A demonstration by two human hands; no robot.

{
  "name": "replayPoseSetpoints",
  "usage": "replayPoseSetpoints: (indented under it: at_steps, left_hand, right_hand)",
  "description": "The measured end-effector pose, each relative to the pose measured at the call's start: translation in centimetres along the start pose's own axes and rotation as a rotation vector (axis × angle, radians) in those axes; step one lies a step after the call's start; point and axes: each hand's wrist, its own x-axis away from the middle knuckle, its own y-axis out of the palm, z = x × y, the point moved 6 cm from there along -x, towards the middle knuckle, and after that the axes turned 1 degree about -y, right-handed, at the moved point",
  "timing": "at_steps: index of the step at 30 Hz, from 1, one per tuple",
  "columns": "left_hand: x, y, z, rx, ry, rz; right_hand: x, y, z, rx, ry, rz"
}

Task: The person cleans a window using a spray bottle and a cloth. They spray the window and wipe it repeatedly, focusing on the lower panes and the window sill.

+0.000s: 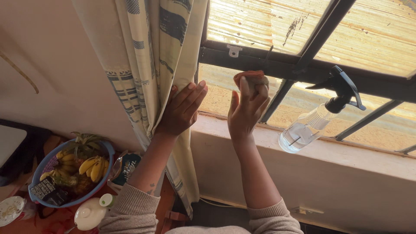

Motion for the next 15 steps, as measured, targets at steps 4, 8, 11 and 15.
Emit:
replayPoseSetpoints:
  at_steps: [4, 8, 11, 15]
  left_hand:
    - [1.7, 1.5, -0.7, 0.103, -0.096, -0.032]
    - [2.1, 1.4, -1.4, 0.060, -0.174, 0.105]
    - [2.1, 1.4, -1.6, 0.050, -0.173, 0.126]
    - [2.1, 1.3, -1.7, 0.054, -0.178, 0.084]
  right_hand:
    - [0.5, 1.6, -3.1, 0.078, -0.165, -0.180]
    - [2.6, 0.2, -0.3, -0.027, -0.023, -0.273]
    - [1.7, -1.2, 1.7, -0.130, 0.184, -0.094]
    - [-0.6, 0.8, -0.6, -0.098, 0.129, -0.048]
